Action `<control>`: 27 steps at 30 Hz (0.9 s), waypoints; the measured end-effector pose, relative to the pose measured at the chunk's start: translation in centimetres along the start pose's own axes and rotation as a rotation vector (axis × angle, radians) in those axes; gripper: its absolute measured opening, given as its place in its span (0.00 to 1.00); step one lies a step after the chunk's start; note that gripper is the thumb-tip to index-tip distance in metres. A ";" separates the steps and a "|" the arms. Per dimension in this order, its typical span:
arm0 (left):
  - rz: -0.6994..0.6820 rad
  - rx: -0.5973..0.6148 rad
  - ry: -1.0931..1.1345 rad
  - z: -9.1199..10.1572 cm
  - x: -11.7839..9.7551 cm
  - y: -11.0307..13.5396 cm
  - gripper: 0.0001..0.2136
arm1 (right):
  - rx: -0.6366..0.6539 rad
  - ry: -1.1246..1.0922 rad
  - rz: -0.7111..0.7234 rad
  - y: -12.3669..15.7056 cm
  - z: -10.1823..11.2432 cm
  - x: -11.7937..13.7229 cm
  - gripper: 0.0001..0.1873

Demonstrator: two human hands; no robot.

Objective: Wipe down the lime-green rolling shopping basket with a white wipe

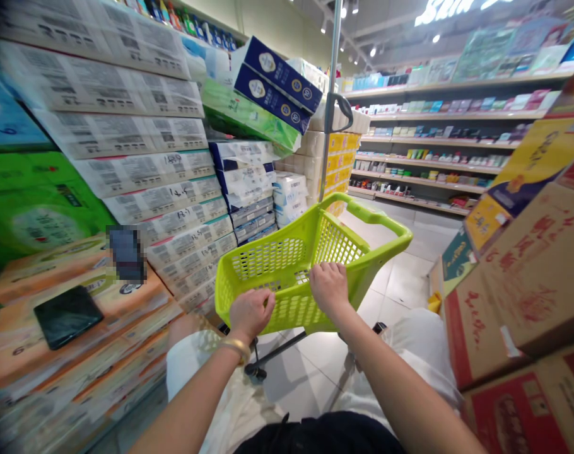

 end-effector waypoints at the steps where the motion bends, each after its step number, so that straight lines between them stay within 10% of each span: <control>1: 0.001 0.000 -0.004 0.0 0.1 0.0 0.20 | 0.012 -0.026 0.010 0.2 -0.3 1.4 0.15; 8: -0.025 0.014 -0.020 -0.3 1.1 -0.4 0.20 | 0.061 -0.132 0.163 0.9 -1.5 7.2 0.13; 18: 0.001 0.002 0.021 0.1 2.3 -0.8 0.20 | 0.019 0.004 0.055 -0.5 0.4 -0.2 0.15; 27: -0.019 0.016 -0.009 0.1 2.3 -0.8 0.19 | 0.064 -0.143 0.091 0.2 -1.9 7.8 0.13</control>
Point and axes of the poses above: each hand's wrist, its own y-axis away from the middle knuckle, its own z-axis out of the back of the hand, x = y × z, the point moved 3 cm from there along -y, towards the middle knuckle, and after that the axes turned 6 degrees about x, right-handed, at the moved point
